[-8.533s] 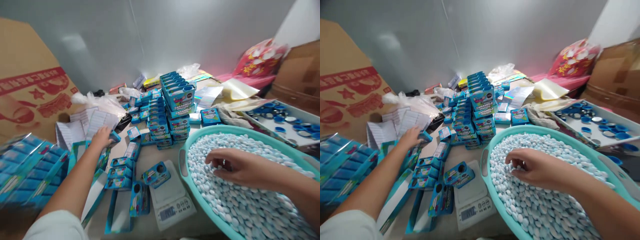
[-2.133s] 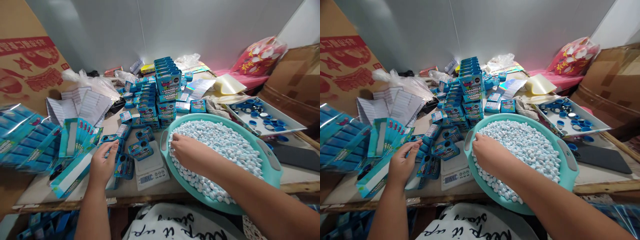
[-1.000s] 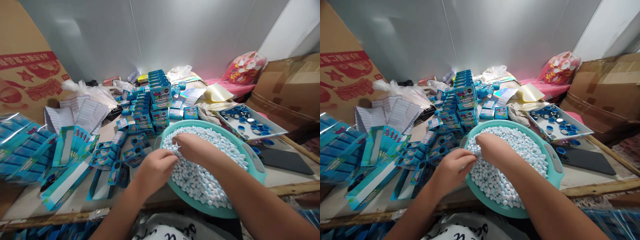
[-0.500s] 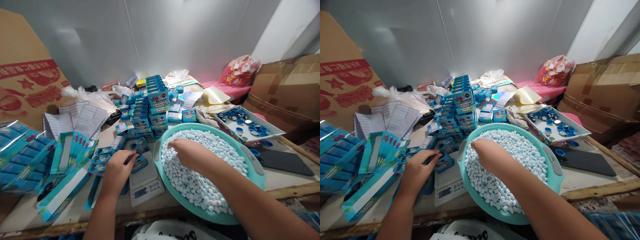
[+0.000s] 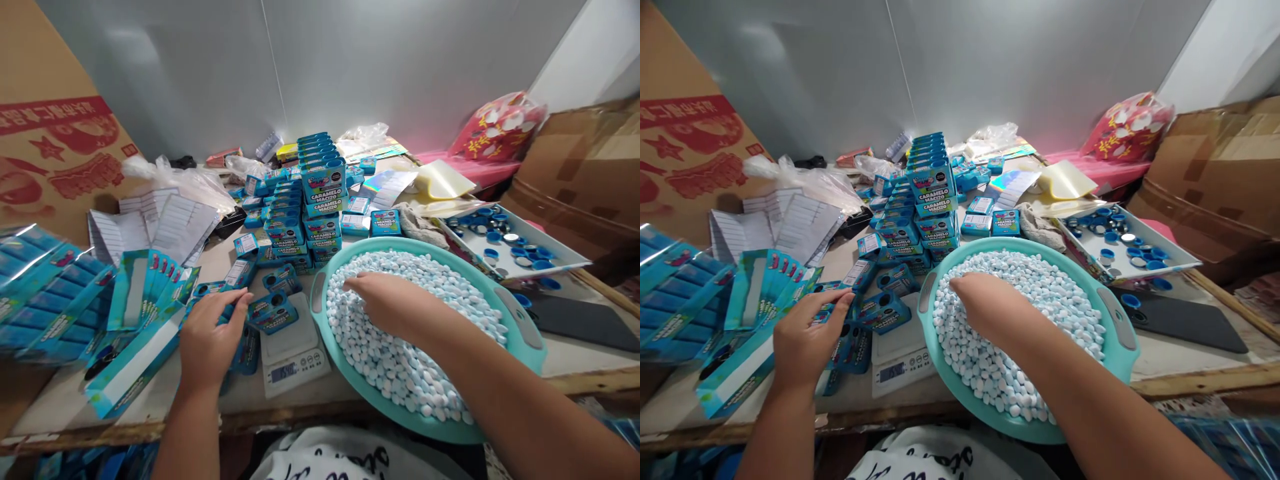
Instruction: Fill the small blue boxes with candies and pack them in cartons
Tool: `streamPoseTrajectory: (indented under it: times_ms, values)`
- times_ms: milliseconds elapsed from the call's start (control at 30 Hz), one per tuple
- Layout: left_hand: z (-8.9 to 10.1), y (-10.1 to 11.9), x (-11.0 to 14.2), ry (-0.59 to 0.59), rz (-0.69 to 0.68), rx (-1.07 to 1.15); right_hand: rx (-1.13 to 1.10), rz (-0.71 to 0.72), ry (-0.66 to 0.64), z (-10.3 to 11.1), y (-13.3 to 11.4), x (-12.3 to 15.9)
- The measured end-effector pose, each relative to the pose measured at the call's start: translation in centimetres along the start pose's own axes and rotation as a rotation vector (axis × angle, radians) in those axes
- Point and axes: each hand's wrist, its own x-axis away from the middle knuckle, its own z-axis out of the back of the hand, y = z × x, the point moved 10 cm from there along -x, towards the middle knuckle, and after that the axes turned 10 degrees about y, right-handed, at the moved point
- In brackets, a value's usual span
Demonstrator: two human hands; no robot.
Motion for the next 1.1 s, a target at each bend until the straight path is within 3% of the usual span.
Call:
streamPoseTrajectory:
  times_ms: [300,467,933,1100]
  values:
    - [-0.5,0.4,0.0,0.009,-0.027,0.042,0.036,0.048,0.026,-0.4,-0.1,-0.1]
    - [-1.4,1.0,0.2,-0.051,-0.068,0.1,0.035,0.047,0.037,-0.4,0.0,-0.1]
    - [-4.5,0.9,0.4,-0.216,-0.018,0.194,0.033,0.053,0.032,-0.8,0.1,-0.2]
    - [-3.3,-0.3,0.0,-0.162,0.053,0.165,0.026,0.05,0.029,-0.6,0.0,-0.1]
